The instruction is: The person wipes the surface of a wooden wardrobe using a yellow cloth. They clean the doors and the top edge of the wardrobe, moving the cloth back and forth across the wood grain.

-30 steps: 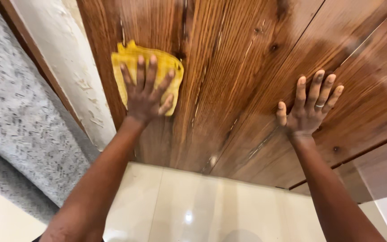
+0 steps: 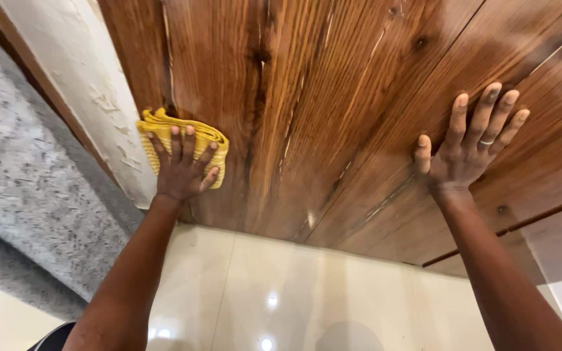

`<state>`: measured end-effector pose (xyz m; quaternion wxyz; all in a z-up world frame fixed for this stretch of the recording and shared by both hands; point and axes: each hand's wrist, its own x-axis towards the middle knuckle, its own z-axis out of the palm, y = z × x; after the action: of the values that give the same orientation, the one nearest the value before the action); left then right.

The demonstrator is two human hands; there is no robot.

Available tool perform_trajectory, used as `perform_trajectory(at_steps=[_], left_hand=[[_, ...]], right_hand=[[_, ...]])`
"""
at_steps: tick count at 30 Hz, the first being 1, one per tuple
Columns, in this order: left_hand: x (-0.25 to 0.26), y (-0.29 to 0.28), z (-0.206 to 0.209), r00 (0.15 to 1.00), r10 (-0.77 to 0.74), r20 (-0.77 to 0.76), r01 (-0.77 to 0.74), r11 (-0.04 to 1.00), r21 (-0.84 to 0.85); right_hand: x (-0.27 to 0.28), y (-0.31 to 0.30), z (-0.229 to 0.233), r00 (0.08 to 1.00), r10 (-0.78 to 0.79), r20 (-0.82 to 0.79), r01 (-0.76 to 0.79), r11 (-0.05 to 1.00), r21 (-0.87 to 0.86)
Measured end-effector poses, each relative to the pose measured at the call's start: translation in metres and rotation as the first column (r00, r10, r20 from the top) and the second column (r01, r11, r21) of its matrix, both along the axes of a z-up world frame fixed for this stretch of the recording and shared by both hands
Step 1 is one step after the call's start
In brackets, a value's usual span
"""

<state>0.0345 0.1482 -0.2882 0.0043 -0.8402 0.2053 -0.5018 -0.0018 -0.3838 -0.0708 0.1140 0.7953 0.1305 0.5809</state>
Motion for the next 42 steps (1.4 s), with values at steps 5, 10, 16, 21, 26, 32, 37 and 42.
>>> perform_trajectory(at_steps=[5, 10, 16, 21, 26, 32, 37, 42], left_hand=[[-0.009, -0.013, 0.088, 0.999, 0.033, 0.033, -0.036, 0.992, 0.121], [-0.014, -0.028, 0.208, 0.973, 0.027, 0.229, -0.091, 0.958, 0.272], [-0.016, -0.034, 0.221, 0.981, -0.006, 0.194, -0.024, 0.988, 0.151], [-0.015, -0.047, 0.17, 0.979, 0.089, 0.184, -0.054, 0.981, -0.187], [-0.019, -0.077, 0.113, 0.974, 0.163, 0.16, -0.073, 0.885, -0.46], [-0.026, -0.116, 0.055, 0.959, 0.267, 0.097, -0.131, 0.721, -0.681], [-0.023, -0.14, 0.022, 0.946, 0.324, 0.025, -0.162, 0.537, -0.828], [-0.015, -0.162, -0.008, 0.915, 0.386, -0.118, -0.225, 0.247, -0.942]], right_hand=[[-0.006, 0.005, 0.005, 1.0, 0.025, -0.016, -0.025, 1.0, 0.018], [-0.008, 0.005, 0.005, 0.998, 0.047, -0.03, -0.046, 0.999, 0.022], [0.003, 0.001, 0.002, 1.0, 0.008, 0.022, -0.008, 1.0, 0.004], [0.0, -0.003, 0.004, 1.0, 0.021, 0.011, -0.021, 0.999, -0.029], [0.004, -0.007, 0.001, 0.999, 0.012, 0.036, -0.01, 0.998, -0.061], [0.002, -0.008, -0.001, 1.0, -0.01, 0.013, 0.011, 0.998, -0.067], [0.004, -0.011, -0.005, 0.999, -0.055, 0.001, 0.054, 0.997, -0.056], [0.021, -0.025, -0.012, 0.998, -0.031, 0.053, 0.035, 0.997, -0.072]])
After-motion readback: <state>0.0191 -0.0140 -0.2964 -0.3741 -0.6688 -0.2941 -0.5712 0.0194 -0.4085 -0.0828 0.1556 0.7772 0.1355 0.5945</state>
